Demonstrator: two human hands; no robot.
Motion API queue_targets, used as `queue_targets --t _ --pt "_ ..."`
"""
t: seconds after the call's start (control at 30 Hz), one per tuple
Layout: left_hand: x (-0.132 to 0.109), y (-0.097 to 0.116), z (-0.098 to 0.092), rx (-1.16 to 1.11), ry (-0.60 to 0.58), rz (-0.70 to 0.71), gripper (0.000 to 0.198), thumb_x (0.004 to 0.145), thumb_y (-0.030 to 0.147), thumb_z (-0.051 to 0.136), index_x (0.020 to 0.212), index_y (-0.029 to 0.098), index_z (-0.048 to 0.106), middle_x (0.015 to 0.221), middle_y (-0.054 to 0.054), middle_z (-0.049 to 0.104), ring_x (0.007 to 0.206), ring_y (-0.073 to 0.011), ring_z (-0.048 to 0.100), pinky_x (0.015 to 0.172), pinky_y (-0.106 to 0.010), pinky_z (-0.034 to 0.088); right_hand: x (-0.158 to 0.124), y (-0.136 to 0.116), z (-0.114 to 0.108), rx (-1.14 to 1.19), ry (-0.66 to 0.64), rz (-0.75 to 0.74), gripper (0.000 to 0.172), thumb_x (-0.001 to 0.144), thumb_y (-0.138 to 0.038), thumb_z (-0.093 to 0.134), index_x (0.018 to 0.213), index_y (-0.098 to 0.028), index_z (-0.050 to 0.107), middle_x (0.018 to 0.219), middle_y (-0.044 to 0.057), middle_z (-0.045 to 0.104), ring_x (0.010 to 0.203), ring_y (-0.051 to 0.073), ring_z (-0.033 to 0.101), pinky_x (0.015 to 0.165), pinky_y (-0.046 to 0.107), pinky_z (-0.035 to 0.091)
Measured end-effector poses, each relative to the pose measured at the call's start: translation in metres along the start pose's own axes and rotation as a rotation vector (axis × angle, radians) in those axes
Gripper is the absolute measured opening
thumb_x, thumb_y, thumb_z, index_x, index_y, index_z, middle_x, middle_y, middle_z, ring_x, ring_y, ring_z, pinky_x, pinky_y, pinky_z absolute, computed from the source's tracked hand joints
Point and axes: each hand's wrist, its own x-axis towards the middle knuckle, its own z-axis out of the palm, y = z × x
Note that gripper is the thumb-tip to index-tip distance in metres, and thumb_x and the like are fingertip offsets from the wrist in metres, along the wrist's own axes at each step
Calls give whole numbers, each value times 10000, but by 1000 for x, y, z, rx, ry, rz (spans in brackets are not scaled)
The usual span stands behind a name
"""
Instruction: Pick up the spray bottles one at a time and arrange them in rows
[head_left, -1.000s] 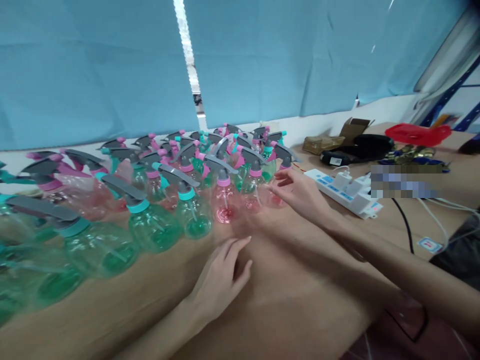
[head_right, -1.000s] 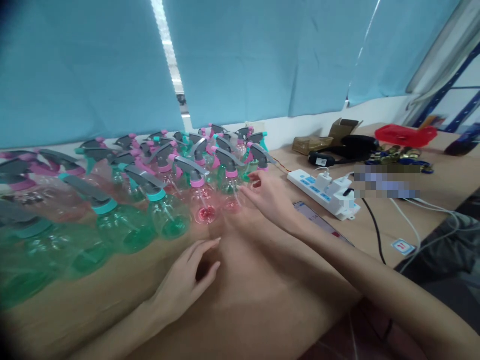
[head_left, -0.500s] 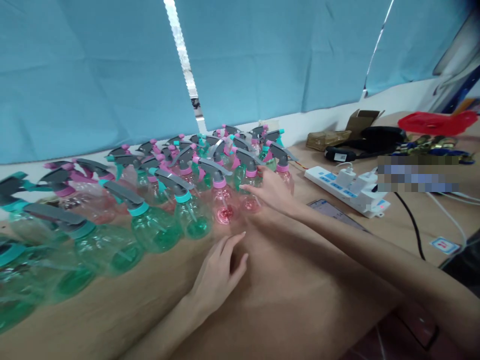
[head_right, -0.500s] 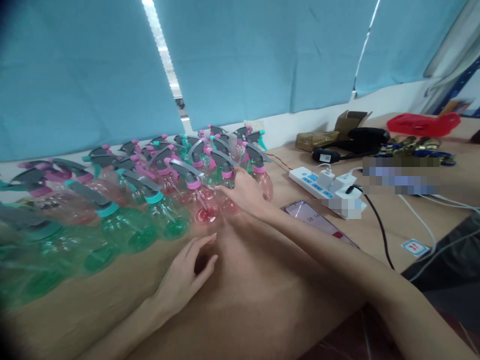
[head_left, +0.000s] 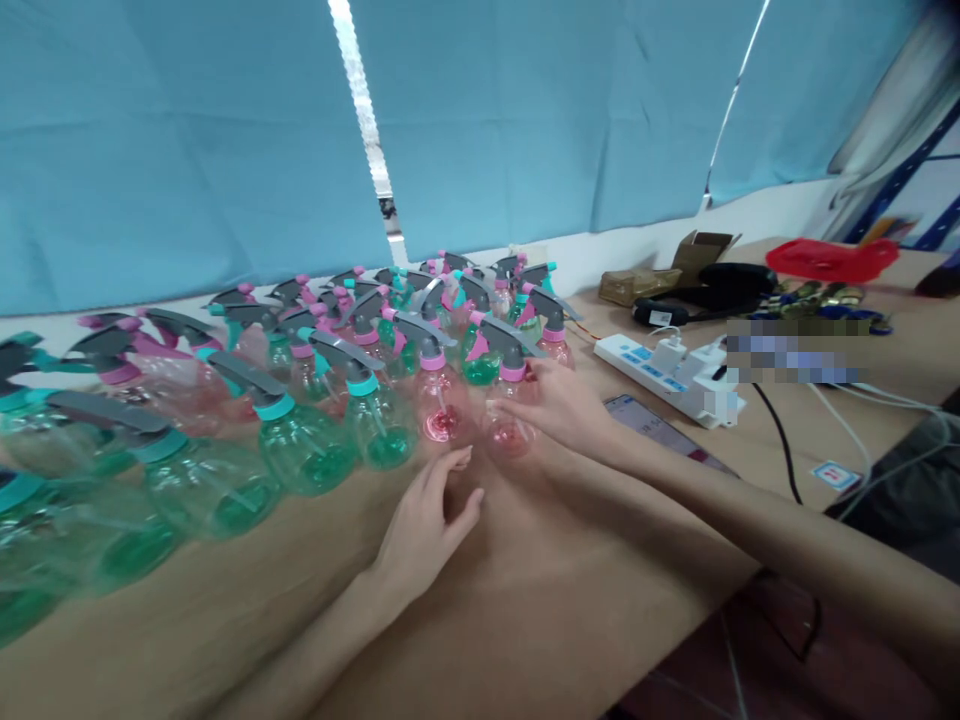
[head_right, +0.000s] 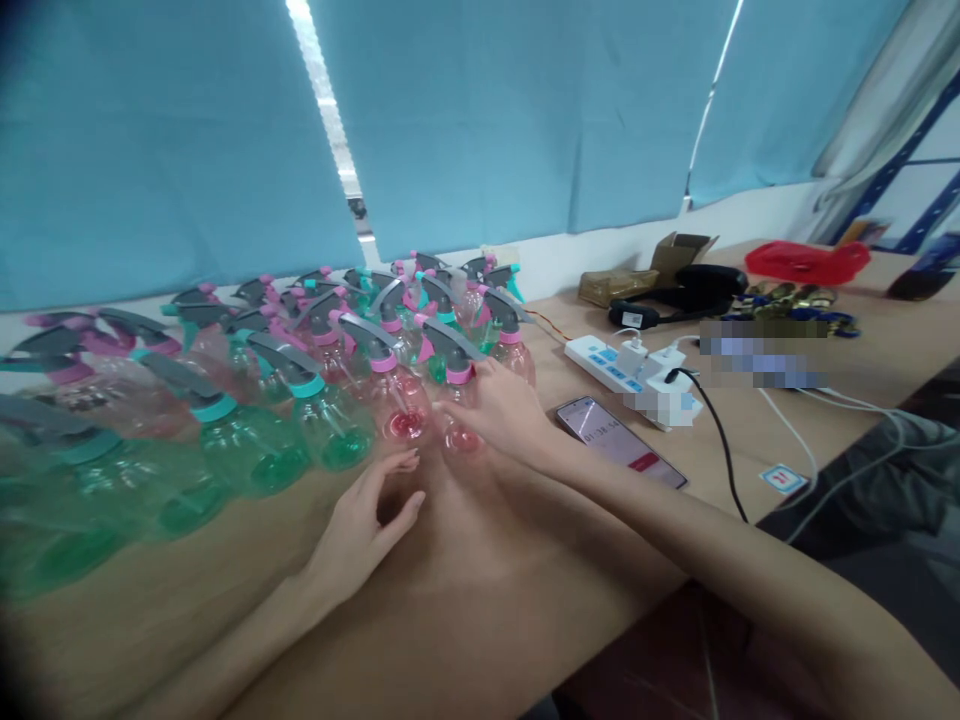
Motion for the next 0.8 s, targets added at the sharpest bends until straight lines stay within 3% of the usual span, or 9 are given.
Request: queue_targets --t 0.2,0.33,0.5,0.6,0.8 --pt "-6 6 5 -142 9 -41 680 819 352 654 1387 227 301 1427 -141 430 1286 -316 457 1021 -534 395 -37 -30 -19 47 -95 -45 438 792 -574 609 1042 -213 609 976 84 692 889 290 659 746 423 515" --pt "-13 15 6 -207 14 -13 867 754 353 725 1446 242 214 1444 -155 401 1305 -346 423 1018 -563 386 -51 -63 -29 111 -203 -74 481 812 -546 605 1179 -237 569 1045 79 679 928 269 651 780 408 517" --pt "-24 19 -2 -324 41 -30 846 748 315 721 1437 268 232 1411 -130 442 1275 -333 459 1010 -565 394 -52 -92 -36 119 -302 -109 400 769 -502 681 1047 -218 629 984 57 688 896 247 650 735 359 510" --pt "-32 16 -9 -317 48 -19 835 742 287 719 1429 265 246 1414 -124 437 1283 -339 449 1018 -574 385 -47 -100 -36 165 -349 -119 400 775 -490 682 1077 -233 628 922 36 687 840 220 647 709 338 505" --pt "-51 12 -22 -297 6 9 822 759 290 697 1433 242 230 1359 -137 490 1208 -341 525 950 -548 466 -44 -113 -9 316 -292 -182 492 754 -555 666 1143 -260 607 757 -10 662 678 169 615 599 301 502"
